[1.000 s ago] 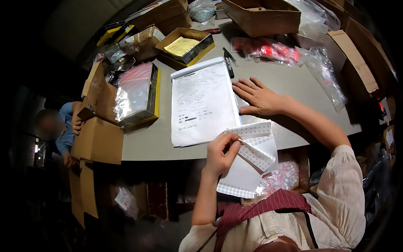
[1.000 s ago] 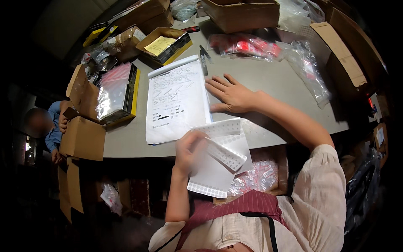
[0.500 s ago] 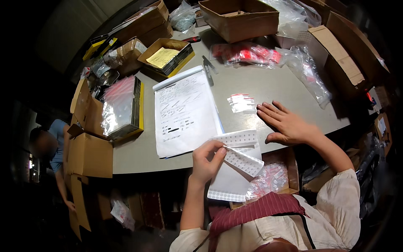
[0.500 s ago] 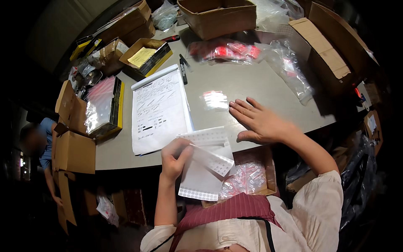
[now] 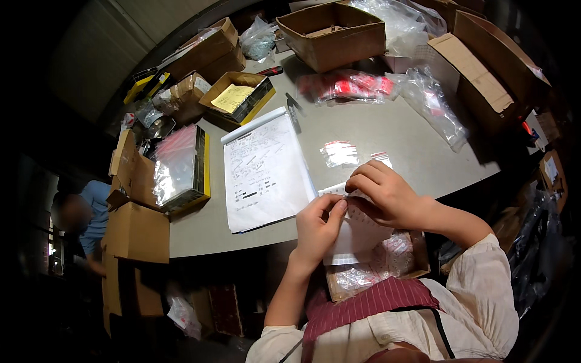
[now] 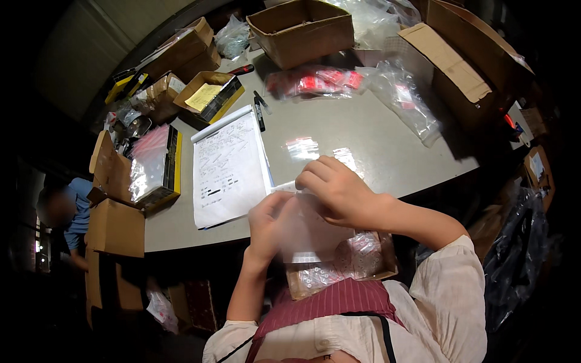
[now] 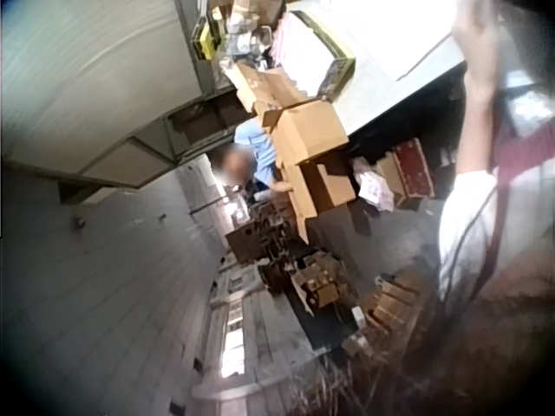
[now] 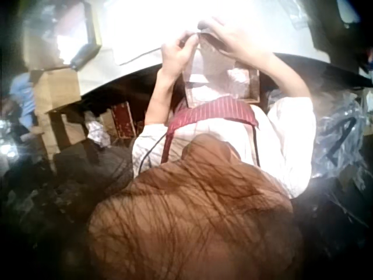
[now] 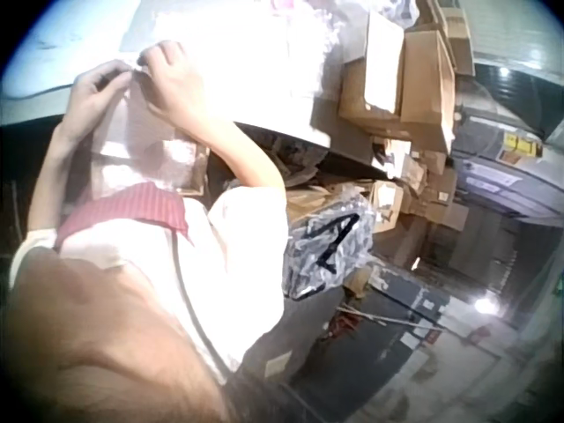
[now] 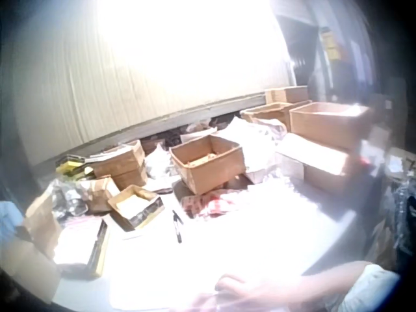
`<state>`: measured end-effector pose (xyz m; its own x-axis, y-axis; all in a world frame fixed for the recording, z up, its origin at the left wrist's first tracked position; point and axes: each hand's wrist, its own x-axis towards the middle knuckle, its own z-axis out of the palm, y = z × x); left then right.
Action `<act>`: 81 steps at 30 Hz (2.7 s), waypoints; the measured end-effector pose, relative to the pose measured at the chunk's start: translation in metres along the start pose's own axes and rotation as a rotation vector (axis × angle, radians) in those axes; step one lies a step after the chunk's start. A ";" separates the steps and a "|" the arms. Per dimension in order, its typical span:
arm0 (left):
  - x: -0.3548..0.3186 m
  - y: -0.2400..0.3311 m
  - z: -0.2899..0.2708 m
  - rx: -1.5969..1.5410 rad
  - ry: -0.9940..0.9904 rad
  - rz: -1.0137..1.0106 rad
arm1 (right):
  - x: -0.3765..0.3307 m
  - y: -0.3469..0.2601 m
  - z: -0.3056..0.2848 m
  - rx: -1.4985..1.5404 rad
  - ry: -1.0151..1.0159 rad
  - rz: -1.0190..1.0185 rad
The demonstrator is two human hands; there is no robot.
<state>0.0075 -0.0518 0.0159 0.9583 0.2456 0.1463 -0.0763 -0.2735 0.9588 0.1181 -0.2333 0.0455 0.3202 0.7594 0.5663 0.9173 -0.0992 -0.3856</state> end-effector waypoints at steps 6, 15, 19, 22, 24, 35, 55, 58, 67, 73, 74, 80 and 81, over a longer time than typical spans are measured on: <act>0.001 -0.010 0.004 -0.071 0.011 -0.004 | -0.002 -0.001 0.009 -0.134 0.075 -0.115; 0.003 -0.012 0.008 0.457 -0.148 0.626 | 0.018 0.012 -0.023 0.670 -0.210 0.279; 0.004 -0.007 0.006 0.502 -0.196 0.652 | 0.025 0.015 -0.028 0.680 -0.361 0.338; 0.003 -0.006 0.005 0.523 -0.208 0.638 | 0.028 0.013 -0.030 0.674 -0.395 0.330; 0.003 -0.006 0.005 0.517 -0.205 0.645 | 0.028 0.011 -0.030 0.650 -0.374 0.320; 0.006 -0.014 -0.034 0.082 0.068 0.164 | 0.002 0.070 -0.052 0.586 -0.040 0.568; -0.005 -0.046 -0.066 -0.514 0.200 -0.089 | -0.006 0.098 -0.027 -0.191 -0.105 0.447; -0.005 -0.052 -0.065 -0.487 0.197 -0.065 | -0.012 0.112 -0.040 0.067 -0.191 0.626; -0.005 -0.053 -0.064 -0.486 0.223 -0.047 | -0.015 0.108 -0.028 -0.099 -0.404 0.605; -0.005 -0.053 -0.066 -0.608 0.279 -0.025 | -0.008 0.108 -0.047 -0.113 -0.322 0.635; -0.005 -0.054 -0.067 -0.625 0.288 -0.018 | -0.014 0.111 -0.044 -0.103 -0.226 0.443; -0.004 -0.047 -0.066 -0.713 0.306 -0.011 | -0.044 0.055 -0.032 -0.009 -0.368 0.316; -0.005 -0.046 -0.066 -0.723 0.318 -0.013 | -0.042 0.043 -0.037 0.080 -0.423 0.317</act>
<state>-0.0122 0.0211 -0.0128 0.8439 0.5286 0.0916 -0.3301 0.3772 0.8653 0.1526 -0.2934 0.0324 0.4399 0.8948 0.0767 0.7651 -0.3287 -0.5537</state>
